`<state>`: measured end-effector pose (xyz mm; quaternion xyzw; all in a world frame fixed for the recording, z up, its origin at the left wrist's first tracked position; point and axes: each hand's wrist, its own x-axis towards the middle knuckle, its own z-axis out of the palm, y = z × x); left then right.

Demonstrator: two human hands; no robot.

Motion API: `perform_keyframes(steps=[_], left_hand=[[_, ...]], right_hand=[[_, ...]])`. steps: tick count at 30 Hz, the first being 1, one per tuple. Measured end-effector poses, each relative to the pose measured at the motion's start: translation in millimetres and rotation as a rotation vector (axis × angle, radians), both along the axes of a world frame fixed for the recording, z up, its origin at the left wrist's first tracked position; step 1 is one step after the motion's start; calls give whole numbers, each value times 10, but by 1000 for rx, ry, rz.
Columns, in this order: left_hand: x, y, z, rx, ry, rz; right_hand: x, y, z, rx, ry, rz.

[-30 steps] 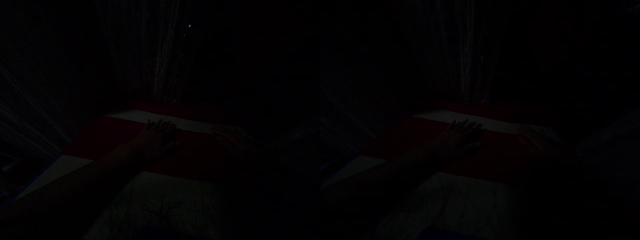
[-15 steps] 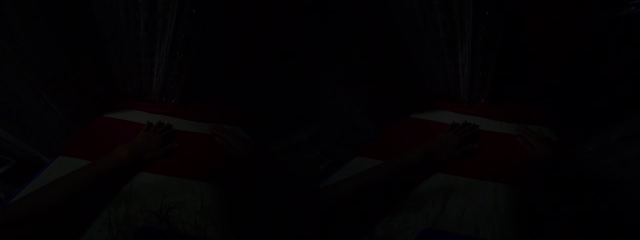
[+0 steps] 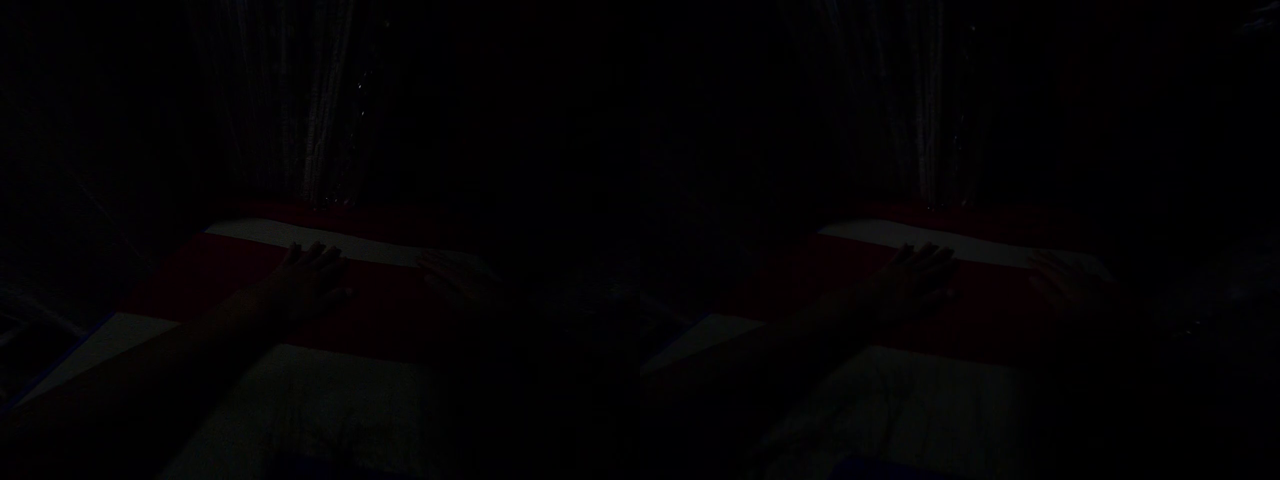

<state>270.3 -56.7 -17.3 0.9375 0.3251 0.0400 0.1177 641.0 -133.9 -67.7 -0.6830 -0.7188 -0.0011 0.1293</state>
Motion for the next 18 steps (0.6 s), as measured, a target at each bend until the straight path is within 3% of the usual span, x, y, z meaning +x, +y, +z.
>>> perform_keyframes(steps=[6, 18], left_hand=[[-29, 13, -45, 13, 16, -37], [-45, 0, -20, 5, -18, -16]], right_hand=[[0, 34, 0, -95, -45, 10], [39, 7, -82, -22, -28, 30]])
